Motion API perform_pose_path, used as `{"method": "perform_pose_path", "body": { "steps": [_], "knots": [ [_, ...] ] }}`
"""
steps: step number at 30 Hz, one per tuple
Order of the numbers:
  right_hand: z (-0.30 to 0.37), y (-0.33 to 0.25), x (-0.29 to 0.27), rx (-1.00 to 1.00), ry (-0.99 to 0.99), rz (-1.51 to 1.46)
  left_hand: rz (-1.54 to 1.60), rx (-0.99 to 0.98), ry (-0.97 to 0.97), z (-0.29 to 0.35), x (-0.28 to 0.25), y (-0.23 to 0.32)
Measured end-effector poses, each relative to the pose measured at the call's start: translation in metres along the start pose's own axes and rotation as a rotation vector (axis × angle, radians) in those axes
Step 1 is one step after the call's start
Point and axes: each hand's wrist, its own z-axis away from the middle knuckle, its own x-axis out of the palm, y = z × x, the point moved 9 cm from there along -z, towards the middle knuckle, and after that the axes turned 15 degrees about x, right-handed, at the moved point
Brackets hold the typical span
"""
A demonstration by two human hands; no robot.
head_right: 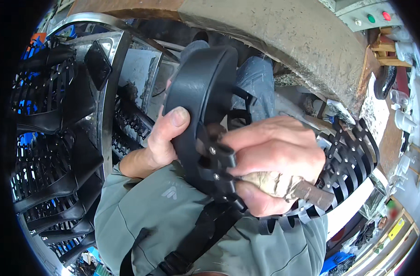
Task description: Assembling and finishing black gladiator-style high-heeled sandals using a hammer to secure components.
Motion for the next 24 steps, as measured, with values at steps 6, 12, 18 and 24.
{"method": "perform_pose_path", "body": {
  "steps": [6, 12, 18, 24],
  "knots": [
    [0.009, 0.028, -0.035, 0.215, 0.51, -0.148, -0.083, -0.026, -0.225, -0.051, 0.004, 0.009],
    [0.023, 0.04, -0.029, 0.546, 0.053, -0.406, -0.306, -0.193, -0.489, -0.072, 0.028, 0.004],
    [0.01, 0.039, -0.019, 0.323, -0.221, -0.525, -0.274, -0.236, -0.312, -0.056, 0.04, 0.004],
    [0.025, 0.041, -0.017, 0.299, -0.243, -0.545, -0.239, -0.288, -0.202, -0.054, 0.038, -0.007]
  ]
}}
